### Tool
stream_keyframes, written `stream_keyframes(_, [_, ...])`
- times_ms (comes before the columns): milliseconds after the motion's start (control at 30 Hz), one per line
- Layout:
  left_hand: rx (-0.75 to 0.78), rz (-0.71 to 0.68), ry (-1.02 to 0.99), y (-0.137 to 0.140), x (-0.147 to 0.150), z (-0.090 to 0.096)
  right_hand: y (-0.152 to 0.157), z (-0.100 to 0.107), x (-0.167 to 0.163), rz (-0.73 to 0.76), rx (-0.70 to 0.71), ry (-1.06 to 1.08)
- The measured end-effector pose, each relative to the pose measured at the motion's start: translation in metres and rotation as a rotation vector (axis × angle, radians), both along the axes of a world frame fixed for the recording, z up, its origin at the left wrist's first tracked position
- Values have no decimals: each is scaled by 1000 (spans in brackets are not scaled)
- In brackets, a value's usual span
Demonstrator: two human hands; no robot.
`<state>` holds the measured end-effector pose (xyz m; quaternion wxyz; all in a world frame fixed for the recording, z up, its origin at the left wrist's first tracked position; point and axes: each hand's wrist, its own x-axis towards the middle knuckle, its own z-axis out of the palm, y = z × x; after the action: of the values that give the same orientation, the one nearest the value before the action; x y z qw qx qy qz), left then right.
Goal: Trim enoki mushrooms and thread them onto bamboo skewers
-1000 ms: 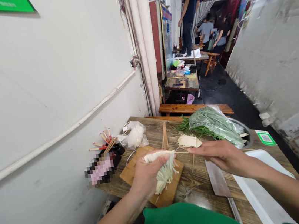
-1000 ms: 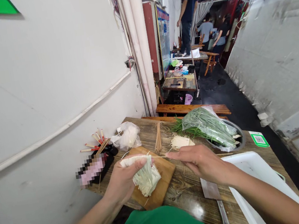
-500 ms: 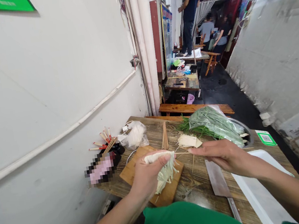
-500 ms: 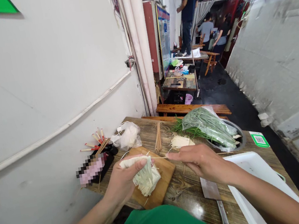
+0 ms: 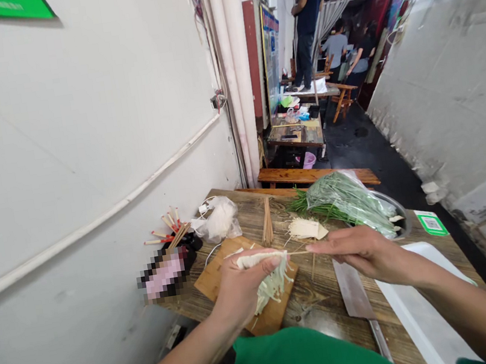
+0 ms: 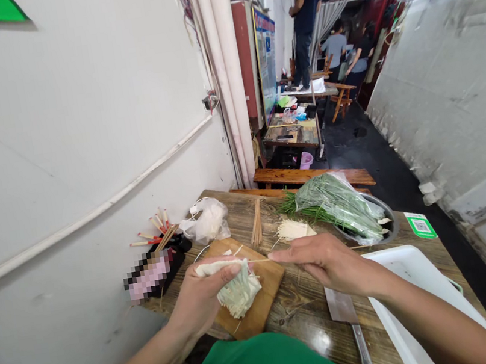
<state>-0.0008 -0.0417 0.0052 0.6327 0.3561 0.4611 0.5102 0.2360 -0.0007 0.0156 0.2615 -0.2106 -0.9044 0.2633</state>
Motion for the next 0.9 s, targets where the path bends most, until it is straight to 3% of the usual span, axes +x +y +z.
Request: stream_keyframes(900, [39,-19,-31,-4,3,3,4,8,0,52,-44,22])
